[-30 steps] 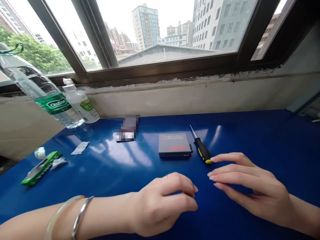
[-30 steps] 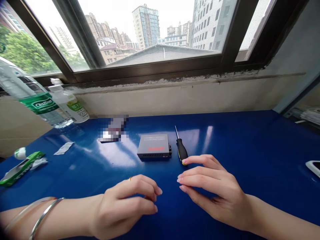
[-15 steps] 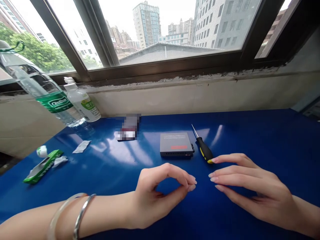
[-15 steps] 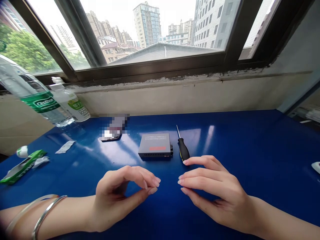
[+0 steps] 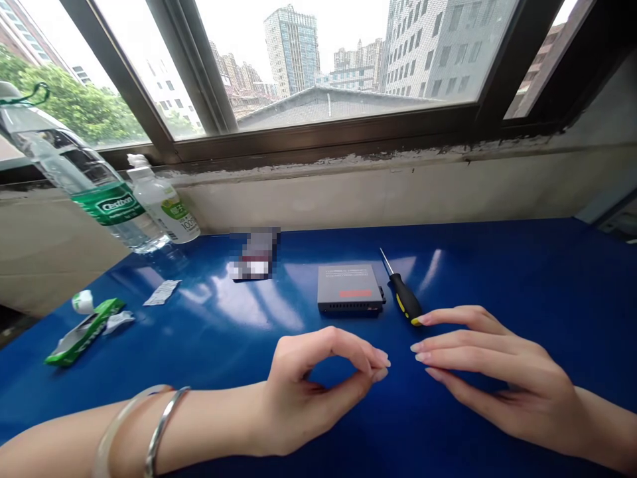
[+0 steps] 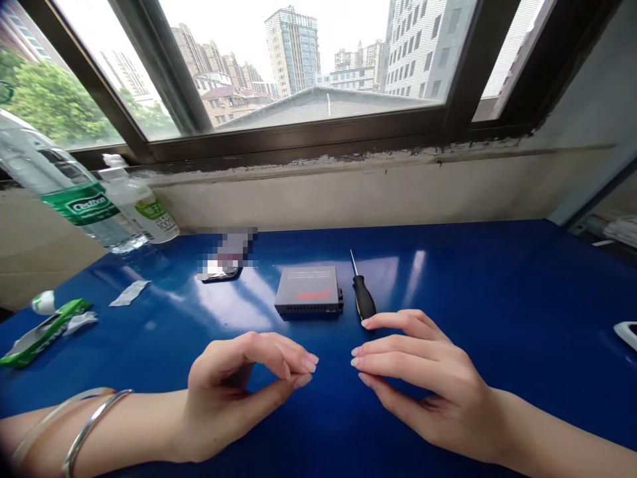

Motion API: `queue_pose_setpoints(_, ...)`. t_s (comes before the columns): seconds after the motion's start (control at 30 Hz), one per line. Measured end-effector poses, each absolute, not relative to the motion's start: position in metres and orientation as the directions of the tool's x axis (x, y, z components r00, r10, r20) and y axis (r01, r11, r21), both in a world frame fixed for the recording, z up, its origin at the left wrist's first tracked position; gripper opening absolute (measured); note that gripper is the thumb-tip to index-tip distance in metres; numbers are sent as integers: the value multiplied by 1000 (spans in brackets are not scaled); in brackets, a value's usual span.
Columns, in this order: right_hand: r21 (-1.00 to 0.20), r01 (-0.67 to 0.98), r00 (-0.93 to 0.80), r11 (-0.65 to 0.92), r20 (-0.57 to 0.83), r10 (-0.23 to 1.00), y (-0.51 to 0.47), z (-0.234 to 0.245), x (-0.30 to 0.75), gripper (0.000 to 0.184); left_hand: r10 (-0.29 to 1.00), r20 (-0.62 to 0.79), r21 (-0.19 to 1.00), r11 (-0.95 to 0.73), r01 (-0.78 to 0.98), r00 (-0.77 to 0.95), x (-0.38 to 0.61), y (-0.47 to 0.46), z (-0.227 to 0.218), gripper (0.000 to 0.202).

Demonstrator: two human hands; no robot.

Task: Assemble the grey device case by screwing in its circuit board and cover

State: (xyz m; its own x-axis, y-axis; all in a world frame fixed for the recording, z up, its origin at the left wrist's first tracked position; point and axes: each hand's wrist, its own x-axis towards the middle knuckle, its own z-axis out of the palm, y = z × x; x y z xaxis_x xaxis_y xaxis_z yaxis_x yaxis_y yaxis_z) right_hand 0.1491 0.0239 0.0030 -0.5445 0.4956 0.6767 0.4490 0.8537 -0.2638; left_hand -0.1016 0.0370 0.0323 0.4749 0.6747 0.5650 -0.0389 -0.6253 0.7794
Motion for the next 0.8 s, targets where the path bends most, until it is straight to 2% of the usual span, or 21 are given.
queue_pose_setpoints(0.8, -258, 469, -540, 845, 673, 506, 24, 3, 150, 28, 644, 595, 759, -647, -72, 481, -102, 38, 33, 23)
